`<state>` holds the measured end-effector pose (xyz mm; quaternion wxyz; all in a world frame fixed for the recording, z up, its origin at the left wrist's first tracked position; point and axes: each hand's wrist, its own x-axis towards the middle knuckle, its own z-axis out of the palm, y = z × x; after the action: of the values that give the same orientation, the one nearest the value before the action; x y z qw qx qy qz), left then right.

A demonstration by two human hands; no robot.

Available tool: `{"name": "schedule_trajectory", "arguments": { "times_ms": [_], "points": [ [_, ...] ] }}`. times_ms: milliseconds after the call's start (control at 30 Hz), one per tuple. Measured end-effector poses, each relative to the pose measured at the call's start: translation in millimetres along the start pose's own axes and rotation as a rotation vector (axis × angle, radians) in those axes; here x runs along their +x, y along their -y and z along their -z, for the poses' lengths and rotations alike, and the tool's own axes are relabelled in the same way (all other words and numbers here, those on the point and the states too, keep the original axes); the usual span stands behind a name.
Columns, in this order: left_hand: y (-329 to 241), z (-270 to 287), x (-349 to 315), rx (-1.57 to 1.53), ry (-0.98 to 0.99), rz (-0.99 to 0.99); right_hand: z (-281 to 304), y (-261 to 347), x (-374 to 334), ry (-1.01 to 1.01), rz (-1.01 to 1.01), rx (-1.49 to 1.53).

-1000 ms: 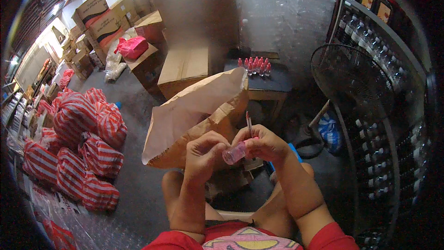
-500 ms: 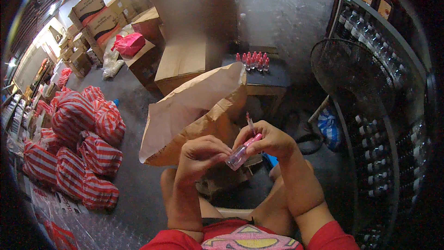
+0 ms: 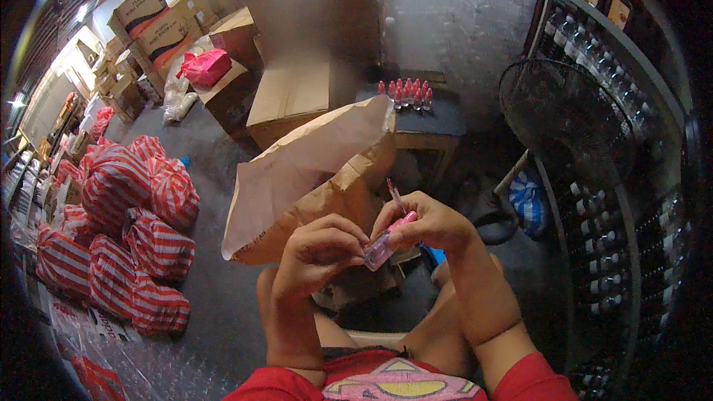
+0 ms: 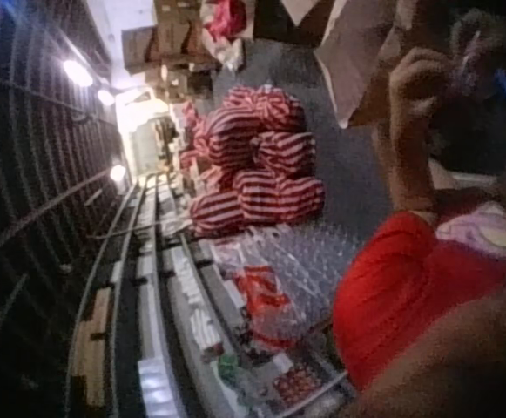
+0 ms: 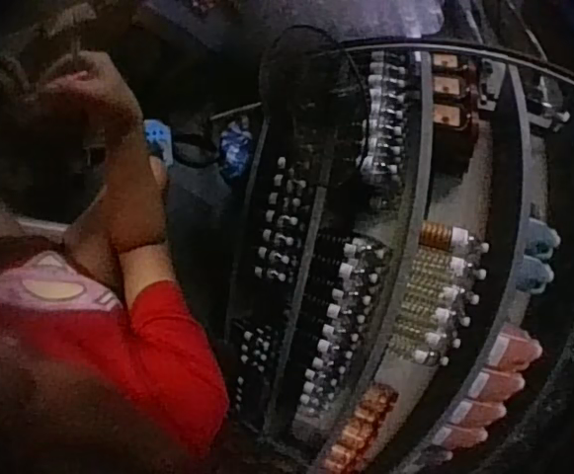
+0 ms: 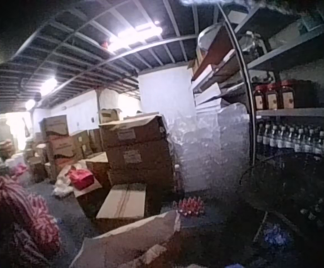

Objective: The person sits on the floor and assembles small pink bottles by hand. They pick up a bottle body and a cap from a paper bag, screw the cap onto the bottle, and place the finished unit on a nearby table. The person repeats this process for multiple bottles.

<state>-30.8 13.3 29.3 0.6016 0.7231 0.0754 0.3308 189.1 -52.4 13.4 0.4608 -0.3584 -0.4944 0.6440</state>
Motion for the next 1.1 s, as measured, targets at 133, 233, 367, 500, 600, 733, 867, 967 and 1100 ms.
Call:
{"name": "schedule_trajectory", "arguments": {
  "times_ms": [133, 233, 367, 500, 600, 733, 867, 967, 1100],
  "points": [
    [3.6, 0.6, 1.7, 0.065, 0.077, 0.016, -0.5, 4.6, -1.6, 0.014, -0.036, -0.056],
    [5.6, -1.7, 2.1, 0.082, 0.088, 0.014, 4.6, 0.0, -1.3, 0.03, -0.016, -0.08],
    [0.2, -11.6, 2.0, -0.224, -0.059, 0.223, 2.9, 1.5, -2.6, 0.037, 0.038, -0.075],
    [25.3, -13.0, -1.3, -0.179, -0.223, 0.291, -5.4, 5.9, -0.5, 0.095, 0.101, -0.216],
    [34.6, -16.2, 0.0, -0.277, -0.323, 0.297, -0.6, 2.7, 1.5, 0.043, 0.093, -0.136],
    [33.0, -14.7, 2.1, -0.631, -0.397, 0.312, -0.6, 2.5, 2.1, 0.019, 0.146, -0.178],
    [34.7, -7.1, -2.1, -0.829, -0.329, 0.293, -1.8, 4.9, 1.2, -0.008, 0.262, -0.255],
    [40.9, -4.2, -3.6, -0.731, -0.286, 0.309, -1.4, 4.5, 0.5, -0.007, 0.26, -0.23],
    [38.9, -7.7, -1.1, -0.581, -0.33, 0.315, -0.5, 1.4, 1.9, -0.045, 0.261, -0.137]
  ]
}}
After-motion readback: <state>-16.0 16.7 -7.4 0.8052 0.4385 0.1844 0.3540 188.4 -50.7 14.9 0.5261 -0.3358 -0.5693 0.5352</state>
